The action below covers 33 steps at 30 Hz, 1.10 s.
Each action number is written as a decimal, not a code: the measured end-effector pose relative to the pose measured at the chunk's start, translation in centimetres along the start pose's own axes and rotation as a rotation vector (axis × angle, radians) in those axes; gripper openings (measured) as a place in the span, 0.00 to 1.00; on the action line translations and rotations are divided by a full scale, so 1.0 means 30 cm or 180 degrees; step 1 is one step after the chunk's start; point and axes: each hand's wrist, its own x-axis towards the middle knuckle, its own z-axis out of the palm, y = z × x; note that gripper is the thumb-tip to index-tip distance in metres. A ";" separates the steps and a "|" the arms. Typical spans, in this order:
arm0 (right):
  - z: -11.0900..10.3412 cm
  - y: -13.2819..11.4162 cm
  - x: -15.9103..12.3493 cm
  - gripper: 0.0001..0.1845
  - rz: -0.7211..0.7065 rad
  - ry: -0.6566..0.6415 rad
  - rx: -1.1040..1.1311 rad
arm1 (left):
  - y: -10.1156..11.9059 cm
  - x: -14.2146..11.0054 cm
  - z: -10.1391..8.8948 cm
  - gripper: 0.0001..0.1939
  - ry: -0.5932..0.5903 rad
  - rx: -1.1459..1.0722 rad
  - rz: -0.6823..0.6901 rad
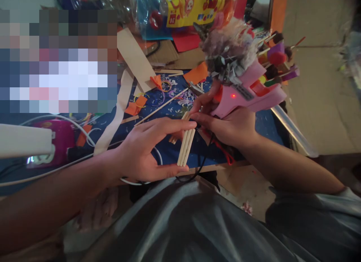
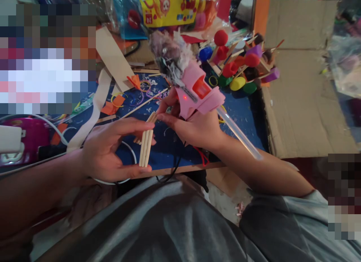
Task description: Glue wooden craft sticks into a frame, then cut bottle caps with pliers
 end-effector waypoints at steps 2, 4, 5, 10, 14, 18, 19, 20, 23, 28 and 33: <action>0.001 -0.002 0.003 0.19 0.0027 -0.0017 -0.0012 | -0.004 -0.003 0.003 0.48 0.0012 -0.0069 -0.0017; 0.003 -0.005 0.005 0.19 0.0017 0.0035 0.0033 | -0.011 -0.011 0.006 0.49 0.0021 -0.0224 -0.0192; 0.004 -0.006 0.005 0.20 0.0007 0.0066 0.0044 | -0.015 -0.015 0.008 0.50 0.0022 -0.0315 -0.0297; 0.008 -0.010 0.003 0.23 0.0090 0.0177 0.0023 | -0.025 -0.017 0.012 0.50 0.0033 -0.0641 -0.0435; 0.001 -0.002 0.012 0.30 0.0072 0.0317 0.0359 | -0.010 -0.006 0.002 0.47 -0.0217 -0.0483 -0.0370; -0.011 0.010 0.031 0.32 -0.0076 0.0459 0.0470 | -0.010 0.000 -0.011 0.43 -0.0064 -0.0210 -0.0296; -0.012 0.013 0.035 0.32 -0.0095 0.0520 0.0477 | -0.019 0.000 -0.015 0.44 0.0142 -0.0132 -0.0195; -0.013 0.016 0.039 0.33 -0.0101 0.0584 0.0493 | -0.030 0.000 -0.019 0.44 0.0321 -0.0062 -0.0169; -0.013 0.025 0.049 0.35 -0.0130 0.0748 0.0666 | -0.065 -0.001 -0.034 0.44 0.0800 0.0376 -0.0568; -0.011 0.026 0.058 0.35 -0.0082 0.0597 0.0907 | -0.066 0.009 -0.038 0.41 0.0185 0.1517 -0.0835; -0.008 0.005 0.046 0.33 -0.0057 0.0171 0.0942 | -0.032 0.016 -0.015 0.36 -0.0617 0.1963 -0.1582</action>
